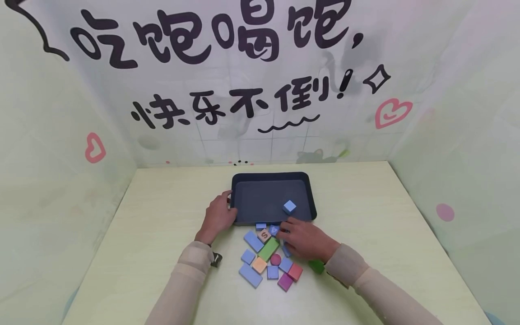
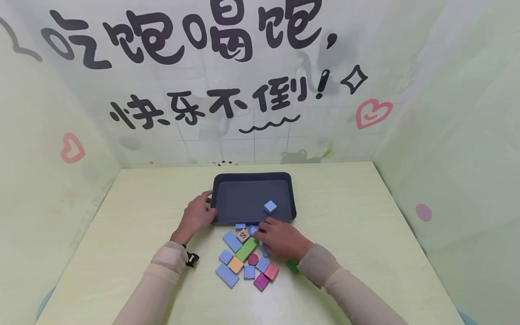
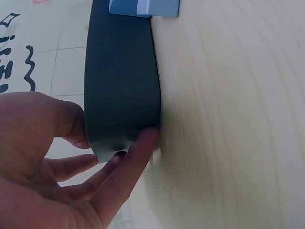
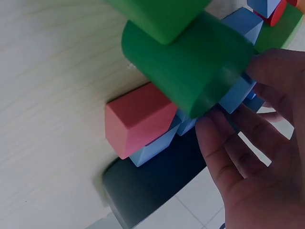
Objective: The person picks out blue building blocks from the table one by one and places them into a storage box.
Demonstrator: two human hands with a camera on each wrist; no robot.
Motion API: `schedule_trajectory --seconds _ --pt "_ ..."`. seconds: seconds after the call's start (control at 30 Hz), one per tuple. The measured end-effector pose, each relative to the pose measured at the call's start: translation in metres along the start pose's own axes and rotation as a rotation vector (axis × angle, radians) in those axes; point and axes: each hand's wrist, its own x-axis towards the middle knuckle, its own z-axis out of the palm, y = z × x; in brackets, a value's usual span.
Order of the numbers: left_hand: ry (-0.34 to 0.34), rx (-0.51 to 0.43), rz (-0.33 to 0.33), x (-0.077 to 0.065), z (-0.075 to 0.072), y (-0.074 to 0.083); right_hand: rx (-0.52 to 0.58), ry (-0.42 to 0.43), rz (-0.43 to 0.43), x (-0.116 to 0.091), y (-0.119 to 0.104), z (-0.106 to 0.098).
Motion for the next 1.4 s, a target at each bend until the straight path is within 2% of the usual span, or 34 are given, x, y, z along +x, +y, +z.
schedule_trajectory --seconds 0.2,0.47,1.03,1.23,1.4 --pt "-0.004 0.008 -0.002 0.000 0.000 0.000 -0.022 -0.018 -0.011 0.001 0.000 0.001" --pt "0.008 0.003 0.000 0.000 0.001 0.000 -0.027 -0.001 -0.022 0.002 -0.001 0.001" --pt "-0.001 0.015 -0.003 0.001 0.002 -0.001 0.083 0.087 -0.037 0.005 0.005 -0.006" --pt "-0.004 0.017 -0.002 0.000 0.001 0.001 0.160 0.152 -0.044 0.010 0.009 -0.009" --pt "-0.007 0.023 -0.001 -0.001 0.000 0.001 0.151 0.191 -0.034 0.015 0.013 -0.013"
